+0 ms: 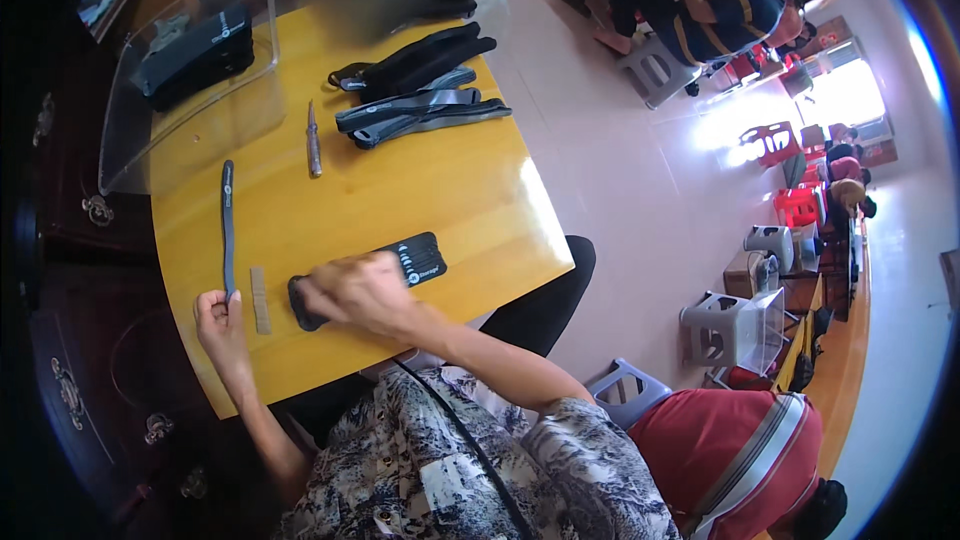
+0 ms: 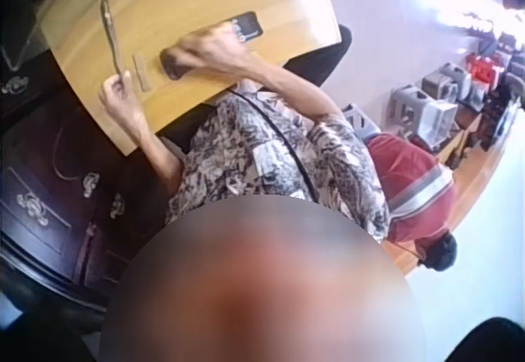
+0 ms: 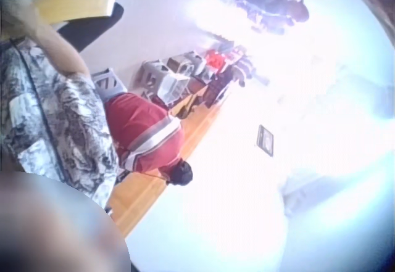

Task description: Aligning and stacking black textile straps on a wooden table.

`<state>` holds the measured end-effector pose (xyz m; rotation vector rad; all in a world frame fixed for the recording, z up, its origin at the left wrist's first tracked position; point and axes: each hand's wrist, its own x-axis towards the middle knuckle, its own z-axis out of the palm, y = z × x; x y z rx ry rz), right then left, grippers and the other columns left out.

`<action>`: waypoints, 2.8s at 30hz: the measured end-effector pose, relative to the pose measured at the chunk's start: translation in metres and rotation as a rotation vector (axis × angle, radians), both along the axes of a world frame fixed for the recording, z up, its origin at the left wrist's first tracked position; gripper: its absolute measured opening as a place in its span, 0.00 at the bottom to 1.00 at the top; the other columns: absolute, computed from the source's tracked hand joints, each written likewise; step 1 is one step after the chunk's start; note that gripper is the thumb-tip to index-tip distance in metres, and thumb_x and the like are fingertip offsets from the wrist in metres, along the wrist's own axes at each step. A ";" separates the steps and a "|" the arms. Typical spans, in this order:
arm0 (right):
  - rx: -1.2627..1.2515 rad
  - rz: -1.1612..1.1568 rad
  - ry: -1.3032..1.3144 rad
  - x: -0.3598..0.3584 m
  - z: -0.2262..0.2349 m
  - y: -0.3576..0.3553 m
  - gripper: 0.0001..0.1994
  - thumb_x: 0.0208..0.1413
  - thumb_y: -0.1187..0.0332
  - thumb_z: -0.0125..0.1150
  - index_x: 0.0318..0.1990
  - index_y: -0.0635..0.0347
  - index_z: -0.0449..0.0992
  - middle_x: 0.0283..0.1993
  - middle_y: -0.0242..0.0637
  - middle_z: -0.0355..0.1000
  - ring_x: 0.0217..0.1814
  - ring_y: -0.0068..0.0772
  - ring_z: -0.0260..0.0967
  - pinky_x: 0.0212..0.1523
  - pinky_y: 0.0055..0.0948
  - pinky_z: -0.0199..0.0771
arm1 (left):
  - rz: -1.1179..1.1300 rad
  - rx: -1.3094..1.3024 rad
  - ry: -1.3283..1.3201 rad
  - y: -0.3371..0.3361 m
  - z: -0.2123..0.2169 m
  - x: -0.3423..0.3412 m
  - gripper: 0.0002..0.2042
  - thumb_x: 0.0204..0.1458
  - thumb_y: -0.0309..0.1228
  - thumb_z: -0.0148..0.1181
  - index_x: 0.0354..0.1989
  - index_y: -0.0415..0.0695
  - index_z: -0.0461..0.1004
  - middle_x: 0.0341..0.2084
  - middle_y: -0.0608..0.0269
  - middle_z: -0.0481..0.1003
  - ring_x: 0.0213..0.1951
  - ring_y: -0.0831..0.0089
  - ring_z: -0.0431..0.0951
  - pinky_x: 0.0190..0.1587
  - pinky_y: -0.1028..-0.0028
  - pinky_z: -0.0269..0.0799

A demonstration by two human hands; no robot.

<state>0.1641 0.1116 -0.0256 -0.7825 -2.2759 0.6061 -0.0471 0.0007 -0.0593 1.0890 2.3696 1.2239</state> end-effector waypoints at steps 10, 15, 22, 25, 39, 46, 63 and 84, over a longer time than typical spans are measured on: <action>-0.086 -0.365 -0.296 0.082 -0.032 0.028 0.15 0.56 0.61 0.55 0.20 0.57 0.68 0.17 0.38 0.69 0.20 0.42 0.70 0.19 0.37 0.65 | 0.088 0.314 -0.555 0.001 0.021 0.003 0.08 0.56 0.31 0.57 0.37 0.40 0.69 0.27 0.63 0.75 0.26 0.81 0.74 0.28 0.83 0.67; -0.087 -0.296 -0.384 0.079 -0.015 0.033 0.13 0.56 0.59 0.56 0.25 0.56 0.69 0.19 0.38 0.69 0.22 0.43 0.70 0.24 0.39 0.68 | 0.160 0.422 -0.550 -0.007 0.034 0.012 0.07 0.57 0.30 0.56 0.37 0.39 0.69 0.29 0.58 0.76 0.28 0.77 0.76 0.29 0.81 0.68; -0.127 0.225 0.084 -0.028 0.051 -0.019 0.10 0.52 0.62 0.60 0.31 0.57 0.69 0.29 0.39 0.68 0.31 0.41 0.71 0.27 0.38 0.71 | 0.185 0.532 -0.605 -0.032 0.044 0.033 0.08 0.59 0.32 0.53 0.37 0.40 0.67 0.31 0.59 0.75 0.32 0.78 0.76 0.35 0.79 0.69; -0.240 0.372 0.160 -0.069 0.047 -0.044 0.09 0.52 0.64 0.60 0.33 0.59 0.68 0.32 0.39 0.66 0.34 0.41 0.70 0.30 0.36 0.72 | 0.205 0.525 -0.656 -0.052 0.042 0.040 0.09 0.61 0.33 0.50 0.39 0.39 0.67 0.34 0.61 0.73 0.37 0.79 0.73 0.42 0.78 0.67; -0.327 0.398 0.034 -0.092 0.046 -0.056 0.08 0.51 0.70 0.59 0.35 0.62 0.68 0.33 0.42 0.66 0.33 0.46 0.70 0.33 0.37 0.73 | 0.131 0.484 -0.747 -0.069 0.052 0.039 0.09 0.60 0.28 0.49 0.45 0.35 0.67 0.42 0.61 0.69 0.46 0.77 0.68 0.51 0.77 0.62; -0.401 0.438 0.077 -0.087 0.037 -0.052 0.07 0.51 0.71 0.59 0.35 0.64 0.71 0.32 0.44 0.70 0.34 0.50 0.71 0.33 0.39 0.73 | 0.060 0.428 -0.566 -0.073 0.038 0.025 0.05 0.56 0.21 0.52 0.39 0.34 0.71 0.42 0.61 0.70 0.43 0.77 0.70 0.50 0.77 0.64; -0.507 0.380 0.106 -0.088 0.022 -0.046 0.06 0.47 0.75 0.61 0.30 0.66 0.70 0.27 0.49 0.72 0.32 0.52 0.72 0.30 0.39 0.73 | -0.021 0.320 -0.228 -0.062 0.032 0.029 0.08 0.49 0.13 0.57 0.37 0.32 0.71 0.39 0.60 0.70 0.41 0.75 0.73 0.46 0.77 0.72; -0.637 0.356 0.133 -0.101 0.003 -0.058 0.06 0.44 0.78 0.60 0.29 0.67 0.70 0.26 0.52 0.71 0.30 0.56 0.71 0.29 0.40 0.71 | 0.012 0.149 -0.032 -0.067 0.029 0.025 0.08 0.48 0.13 0.56 0.38 0.32 0.71 0.39 0.58 0.71 0.40 0.71 0.74 0.44 0.74 0.73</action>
